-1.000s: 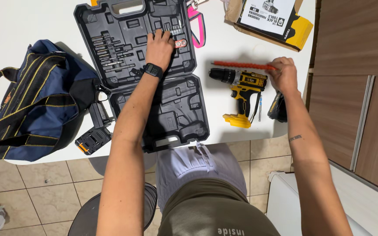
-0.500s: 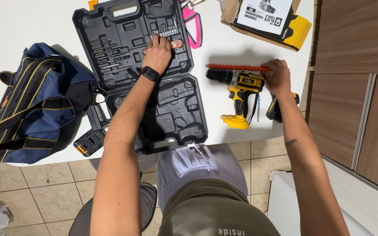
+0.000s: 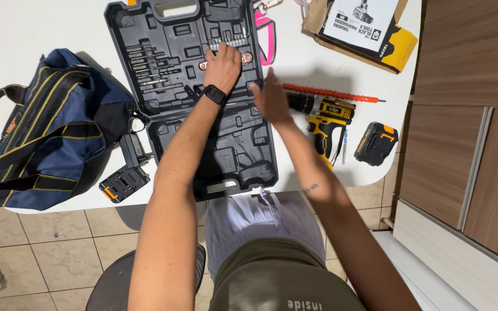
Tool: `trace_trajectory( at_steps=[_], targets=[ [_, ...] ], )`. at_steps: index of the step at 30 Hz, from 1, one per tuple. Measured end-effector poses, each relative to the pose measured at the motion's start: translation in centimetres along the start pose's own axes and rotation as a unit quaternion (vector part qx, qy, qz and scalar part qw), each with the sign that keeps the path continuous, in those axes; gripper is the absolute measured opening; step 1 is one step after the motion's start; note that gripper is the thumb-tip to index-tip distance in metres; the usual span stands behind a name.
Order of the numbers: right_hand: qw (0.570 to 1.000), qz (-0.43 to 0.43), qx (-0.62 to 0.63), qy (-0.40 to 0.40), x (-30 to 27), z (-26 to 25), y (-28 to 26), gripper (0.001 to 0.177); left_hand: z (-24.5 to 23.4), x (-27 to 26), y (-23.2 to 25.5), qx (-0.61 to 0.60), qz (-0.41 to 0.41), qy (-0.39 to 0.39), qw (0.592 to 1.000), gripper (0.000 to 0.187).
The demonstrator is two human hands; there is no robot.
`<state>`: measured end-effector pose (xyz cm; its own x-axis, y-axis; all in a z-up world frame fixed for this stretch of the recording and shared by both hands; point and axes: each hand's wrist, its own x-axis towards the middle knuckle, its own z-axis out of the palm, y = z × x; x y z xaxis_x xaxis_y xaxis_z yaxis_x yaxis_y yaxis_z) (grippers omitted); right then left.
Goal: The person empties a toolbox and reorganizes its contents. They remove a drill, batteries, charger, and various drill bits, placing them on the table. Then they place the items back into the toolbox in an organized manner.
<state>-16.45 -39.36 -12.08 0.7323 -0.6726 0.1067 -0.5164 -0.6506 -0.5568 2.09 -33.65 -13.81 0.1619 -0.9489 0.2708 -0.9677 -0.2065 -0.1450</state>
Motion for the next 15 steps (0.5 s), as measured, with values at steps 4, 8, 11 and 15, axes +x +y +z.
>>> trace_trajectory(
  at_steps=[4, 8, 11, 15],
  targets=[
    [0.984, 0.165, 0.046, -0.057, 0.9, 3.2, -2.4, 0.085, -0.9, -0.2, -0.4, -0.009, 0.015, -0.020, 1.000, 0.022],
    [0.967, 0.234, 0.027, -0.101, 1.6, 3.5, -2.3, 0.072, -2.3, -0.2, -0.6, -0.050, 0.012, -0.041, 0.998, 0.021],
    [0.961, 0.252, 0.038, -0.103, 1.8, 4.0, -2.2, 0.068, -4.4, 0.2, -1.4, -0.092, -0.003, -0.003, 0.996, 0.027],
    [0.950, 0.285, 0.042, -0.120, 2.2, 4.0, -2.2, 0.068, -7.8, 2.4, -1.3, -0.182, 0.001, -0.009, 0.983, 0.020]
  ],
)
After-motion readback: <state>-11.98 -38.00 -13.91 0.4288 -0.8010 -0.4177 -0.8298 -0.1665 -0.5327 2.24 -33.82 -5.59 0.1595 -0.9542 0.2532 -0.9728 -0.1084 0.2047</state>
